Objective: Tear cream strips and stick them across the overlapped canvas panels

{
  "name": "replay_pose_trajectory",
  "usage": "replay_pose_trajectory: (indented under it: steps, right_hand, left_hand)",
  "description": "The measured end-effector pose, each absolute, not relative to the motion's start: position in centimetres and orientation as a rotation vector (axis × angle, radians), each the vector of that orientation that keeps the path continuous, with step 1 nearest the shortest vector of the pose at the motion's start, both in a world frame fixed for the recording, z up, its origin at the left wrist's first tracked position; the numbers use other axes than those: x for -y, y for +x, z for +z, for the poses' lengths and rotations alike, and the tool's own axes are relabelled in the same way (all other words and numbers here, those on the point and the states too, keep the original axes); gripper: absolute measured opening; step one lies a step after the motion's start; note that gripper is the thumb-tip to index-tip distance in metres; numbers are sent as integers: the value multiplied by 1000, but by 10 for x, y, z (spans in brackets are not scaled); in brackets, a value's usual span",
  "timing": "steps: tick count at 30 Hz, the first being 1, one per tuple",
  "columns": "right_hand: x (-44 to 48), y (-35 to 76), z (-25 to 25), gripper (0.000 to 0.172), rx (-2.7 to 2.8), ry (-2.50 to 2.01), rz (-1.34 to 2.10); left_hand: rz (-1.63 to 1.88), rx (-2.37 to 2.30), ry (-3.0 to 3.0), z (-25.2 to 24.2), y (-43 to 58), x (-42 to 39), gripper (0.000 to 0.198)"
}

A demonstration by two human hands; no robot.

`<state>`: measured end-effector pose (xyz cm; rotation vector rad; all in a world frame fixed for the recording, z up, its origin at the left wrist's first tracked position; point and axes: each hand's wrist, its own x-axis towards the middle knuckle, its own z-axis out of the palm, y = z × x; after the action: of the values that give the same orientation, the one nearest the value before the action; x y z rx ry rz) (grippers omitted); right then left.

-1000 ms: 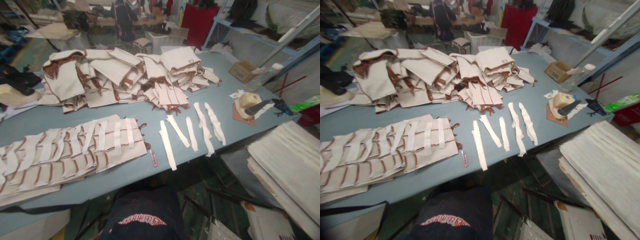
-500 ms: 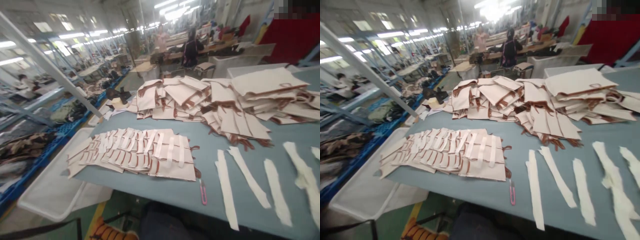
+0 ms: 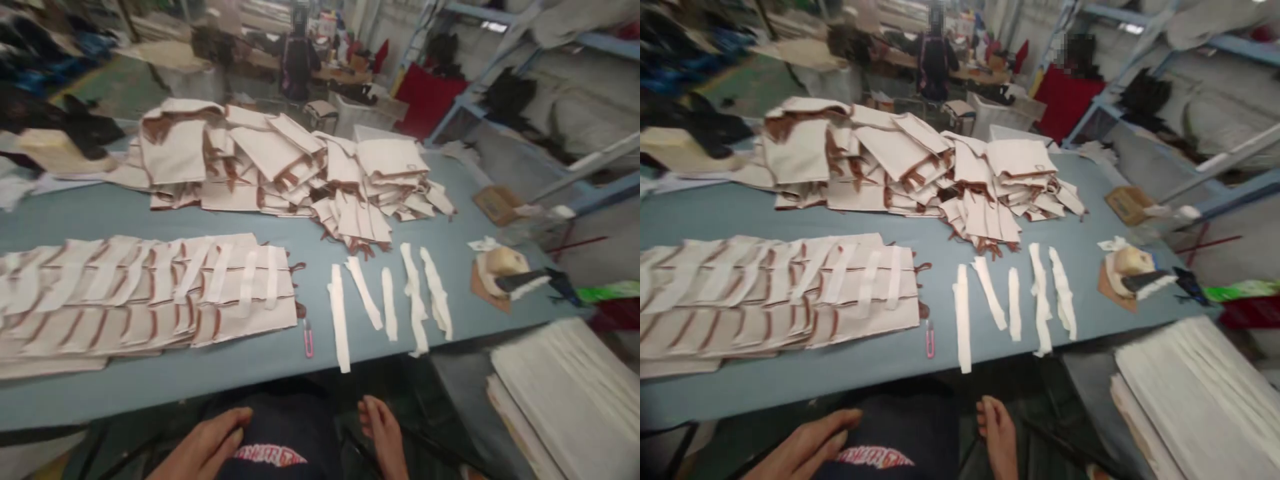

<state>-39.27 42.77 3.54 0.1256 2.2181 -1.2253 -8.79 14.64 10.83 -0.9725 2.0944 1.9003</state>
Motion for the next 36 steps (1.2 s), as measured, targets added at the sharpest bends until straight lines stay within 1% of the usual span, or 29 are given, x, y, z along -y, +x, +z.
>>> replay_pose_trajectory:
  steps: [3, 6, 10, 16, 19, 24, 27, 29, 33, 36]
  right_hand:
    - [-401, -402, 52, 66, -2348, -4, -1225]
    - [-378, -405, 58, 61, -2402, -48, -1229]
    - [-368, -410, 57, 51, -2485, -85, -1173]
    - [-369, -433, 53, 41, -2473, -90, -1088]
    - [-371, -442, 45, 45, -2324, -80, -1130]
    - [-371, -451, 35, 71, -1957, 3, -1182]
    - [-367, -457, 35, 77, -1810, 8, -1175]
    - [-363, -460, 36, 73, -1738, -13, -1159]
    - [-350, -463, 43, 57, -1656, -44, -1124]
    - [-338, -463, 54, 50, -1629, -52, -1125]
  left_hand:
    - [1846, -2103, -930, 108, -130, -123, 57]
    - [1817, -2117, -692, 119, -179, -119, 57]
    - [1768, -2114, -474, 126, -230, -128, 57]
    - [1915, -1992, -639, 96, -275, -154, 52]
    - [1963, -1950, -744, 79, -299, -175, 54]
    - [2025, -1877, -1047, 61, -335, -206, 67]
    - [2061, -1828, -1207, 55, -344, -217, 69]
    - [2089, -1783, -1293, 54, -346, -221, 69]
    - [2150, -1691, -1410, 56, -348, -225, 68]
    - [2222, -1633, -1451, 59, -351, -223, 67]
